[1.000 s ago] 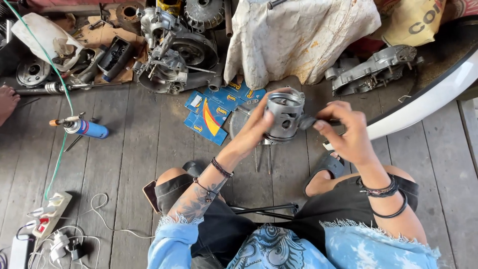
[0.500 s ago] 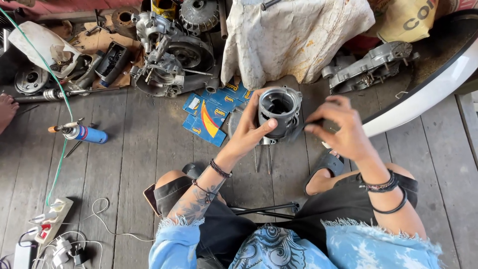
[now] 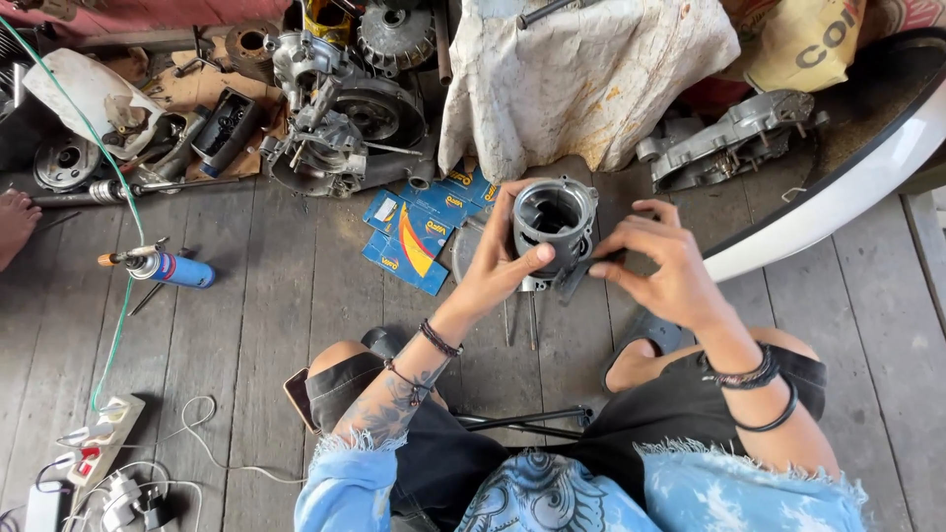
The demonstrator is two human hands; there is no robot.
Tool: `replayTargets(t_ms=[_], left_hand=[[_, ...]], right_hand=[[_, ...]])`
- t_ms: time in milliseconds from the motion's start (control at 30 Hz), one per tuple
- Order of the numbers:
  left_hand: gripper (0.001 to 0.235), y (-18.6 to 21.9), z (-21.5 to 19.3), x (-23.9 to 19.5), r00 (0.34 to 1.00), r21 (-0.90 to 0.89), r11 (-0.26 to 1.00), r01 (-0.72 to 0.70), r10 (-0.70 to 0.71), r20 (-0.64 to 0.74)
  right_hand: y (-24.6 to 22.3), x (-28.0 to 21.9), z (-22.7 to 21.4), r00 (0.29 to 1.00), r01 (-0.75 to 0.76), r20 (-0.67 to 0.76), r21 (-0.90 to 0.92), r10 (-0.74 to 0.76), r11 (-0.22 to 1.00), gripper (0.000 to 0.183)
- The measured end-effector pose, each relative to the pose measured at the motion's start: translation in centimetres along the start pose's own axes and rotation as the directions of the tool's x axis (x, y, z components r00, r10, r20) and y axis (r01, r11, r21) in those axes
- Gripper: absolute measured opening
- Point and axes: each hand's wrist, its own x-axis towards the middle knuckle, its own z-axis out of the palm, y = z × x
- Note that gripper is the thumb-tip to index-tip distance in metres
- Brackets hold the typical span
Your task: Cleaning the interior of a motorcycle engine cylinder by scraping away residue with a small tool.
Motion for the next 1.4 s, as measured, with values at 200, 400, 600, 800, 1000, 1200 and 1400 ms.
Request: replayTargets(t_ms=[200,400,600,800,1000,1200,1400], left_hand=[[0.070,0.1,-0.5,0.2,1.000,-0.009,1.000,0.012,-0.012,0.017],[0.071,0.1,-0.6,0.2,1.000,0.001,1.000,0.013,-0.013,-0.002],[0.071,0.1,-0.4,0.3,0.999,-0.029,0.999,0.024,-0.025,-0.034],[0.075,0.0,0.0,0.1,0.999,-0.064,0.997,0.038,-0.040,-0.034],[0.078,0.5,0.0,0.2,0.998,-0.063,0.997,0.049,-0.051,-0.037],[0.077,-0.5,-0.2,0.5,0.999,-0.077,0.997,0.011,-0.015,-0.052],[0.078,-0.2,-0.1,0.3,0.999,-0.087,0.996,-0.005,0.001,-0.042]], right_hand=[[0.9,0.0,-1.2,0.999,-0.033,-0.026,-0.010,0.033,0.999,0.015],[1.9,0.5,-1.9,0.999,-0.009,-0.039,-0.073,0.006,0.997,0.017],[1.0,0.4,-0.4,1.000,-0.006,0.005,-0.018,0.006,1.000,0.015],[1.0,-0.1,-0.6,1.000,-0.024,0.010,-0.027,0.024,0.999,0.016],[3.3,-0.2,-0.7,0.998,-0.056,-0.016,-0.039,0.055,0.998,0.016],[1.7,0.4,-0.5,1.000,-0.001,-0.008,-0.051,0.000,0.999,0.016],[0.6,0.2,0.7,1.000,0.023,0.008,-0.004,-0.023,1.000,0.014]])
